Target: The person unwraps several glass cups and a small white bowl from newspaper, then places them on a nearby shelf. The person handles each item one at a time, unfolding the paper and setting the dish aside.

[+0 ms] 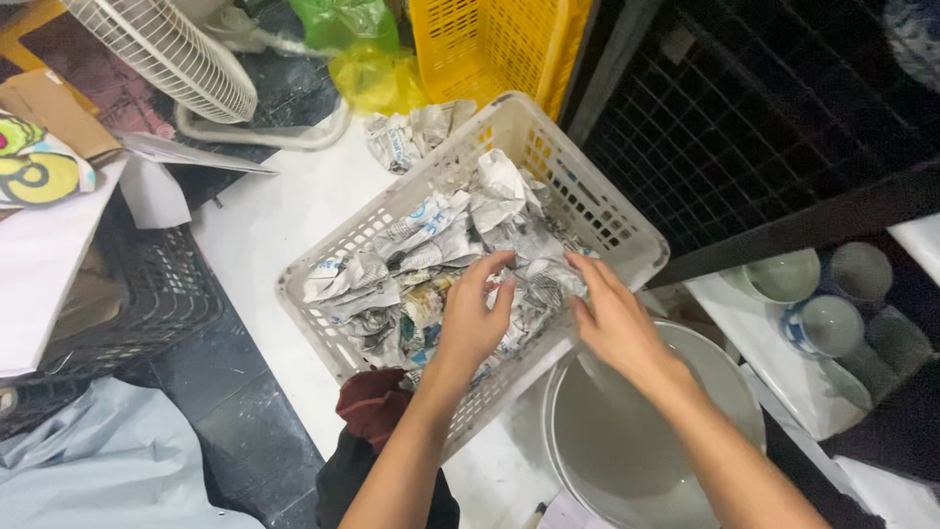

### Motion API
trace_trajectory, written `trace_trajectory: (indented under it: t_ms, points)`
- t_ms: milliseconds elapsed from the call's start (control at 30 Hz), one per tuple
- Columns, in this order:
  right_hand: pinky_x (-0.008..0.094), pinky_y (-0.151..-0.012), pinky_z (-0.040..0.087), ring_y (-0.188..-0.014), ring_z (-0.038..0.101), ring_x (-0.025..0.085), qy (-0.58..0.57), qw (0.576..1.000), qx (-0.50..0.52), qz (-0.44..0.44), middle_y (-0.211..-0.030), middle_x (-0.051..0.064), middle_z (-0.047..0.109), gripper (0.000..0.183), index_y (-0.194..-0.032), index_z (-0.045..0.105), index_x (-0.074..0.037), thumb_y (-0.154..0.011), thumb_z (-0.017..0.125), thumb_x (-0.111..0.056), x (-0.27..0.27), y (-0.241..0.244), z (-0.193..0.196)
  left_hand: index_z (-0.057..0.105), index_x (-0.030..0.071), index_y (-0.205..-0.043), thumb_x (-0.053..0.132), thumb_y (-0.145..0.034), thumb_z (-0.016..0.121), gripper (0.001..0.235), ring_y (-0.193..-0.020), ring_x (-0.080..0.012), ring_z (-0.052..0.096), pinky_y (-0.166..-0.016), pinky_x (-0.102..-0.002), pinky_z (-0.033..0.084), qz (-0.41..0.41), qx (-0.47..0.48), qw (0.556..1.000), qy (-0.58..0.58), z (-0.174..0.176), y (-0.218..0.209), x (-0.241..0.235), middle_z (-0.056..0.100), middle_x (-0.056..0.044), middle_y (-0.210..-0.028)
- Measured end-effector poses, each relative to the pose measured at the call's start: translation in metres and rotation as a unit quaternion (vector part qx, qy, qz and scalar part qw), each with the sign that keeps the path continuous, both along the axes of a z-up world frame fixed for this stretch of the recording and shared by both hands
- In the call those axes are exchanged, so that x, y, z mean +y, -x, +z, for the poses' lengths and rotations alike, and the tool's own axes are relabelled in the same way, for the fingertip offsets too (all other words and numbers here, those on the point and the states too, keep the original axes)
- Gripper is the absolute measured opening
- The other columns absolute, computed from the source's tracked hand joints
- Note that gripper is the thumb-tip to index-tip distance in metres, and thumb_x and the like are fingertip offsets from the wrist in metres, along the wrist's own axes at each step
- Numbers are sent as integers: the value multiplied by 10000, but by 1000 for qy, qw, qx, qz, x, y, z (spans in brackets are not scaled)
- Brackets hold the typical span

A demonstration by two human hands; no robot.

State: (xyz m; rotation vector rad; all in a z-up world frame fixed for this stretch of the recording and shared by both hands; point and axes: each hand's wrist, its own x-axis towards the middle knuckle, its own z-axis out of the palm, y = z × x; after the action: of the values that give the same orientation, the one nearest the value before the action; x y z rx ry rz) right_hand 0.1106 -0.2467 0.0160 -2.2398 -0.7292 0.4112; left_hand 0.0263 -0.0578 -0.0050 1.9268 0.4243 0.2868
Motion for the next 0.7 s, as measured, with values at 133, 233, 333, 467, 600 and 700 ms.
trace_trajectory:
  t_ms: [133, 233, 333, 467, 600, 700]
  points:
    - [487, -1048, 449, -1290, 536, 386, 199, 977, -26, 68, -1456, 185, 530, 610, -1444, 501, -109, -871, 707, -139, 25, -29, -31, 608, 73, -1324, 41, -928, 600, 397, -1141, -349, 671, -947, -447, 516, 38, 40, 996, -71, -8, 3, 7, 694, -188, -1232]
    - [458, -1073, 467, -1311, 555, 334, 316, 929, 28, 192, -1437, 130, 559, 647, -1427, 521, -129, -825, 750, -188, 49, -46, -65, 561, 80, -1362, 34, -925, 573, 440, -1171, -400, 634, -972, -477, 505, 41, 113, 988, -96, -18, 9, 7, 665, -204, -1249]
    - [441, -1069, 495, -1319, 569, 320, 401, 860, 32, 315, -1406, 126, 600, 684, -1428, 550, -153, -775, 752, -119, 80, -55, -103, 510, 73, -1398, 22, -853, 580, 552, -1167, -435, 590, -952, -511, 477, 16, 158, 981, -111, -21, 12, 9, 604, -218, -1318]
    - [485, -1072, 492, -1332, 581, 297, 500, 800, 11, 333, -1432, 93, 610, 666, -1409, 573, -127, -781, 791, -177, 96, -62, -146, 522, 86, -1394, 66, -884, 585, 514, -1173, -431, 596, -975, -509, 481, 12, 194, 975, -110, -19, 14, 11, 601, -211, -1329]
    - [529, -1091, 438, -1373, 514, 288, 501, 805, -14, 318, -1483, 58, 538, 746, -1450, 514, -226, -770, 819, -185, 93, -64, -170, 528, 91, -1389, 67, -874, 585, 519, -1169, -426, 597, -978, -509, 478, -1, 236, 966, -106, -16, 14, 13, 604, -208, -1314]
    - [491, -1096, 438, -1361, 536, 268, 514, 781, -38, 353, -1462, 50, 573, 805, -1444, 512, -198, -717, 855, -175, 94, -66, -170, 545, 86, -1381, 65, -875, 575, 507, -1153, -426, 608, -967, -507, 488, -3, 242, 965, -103, -15, 15, 14, 611, -212, -1303]
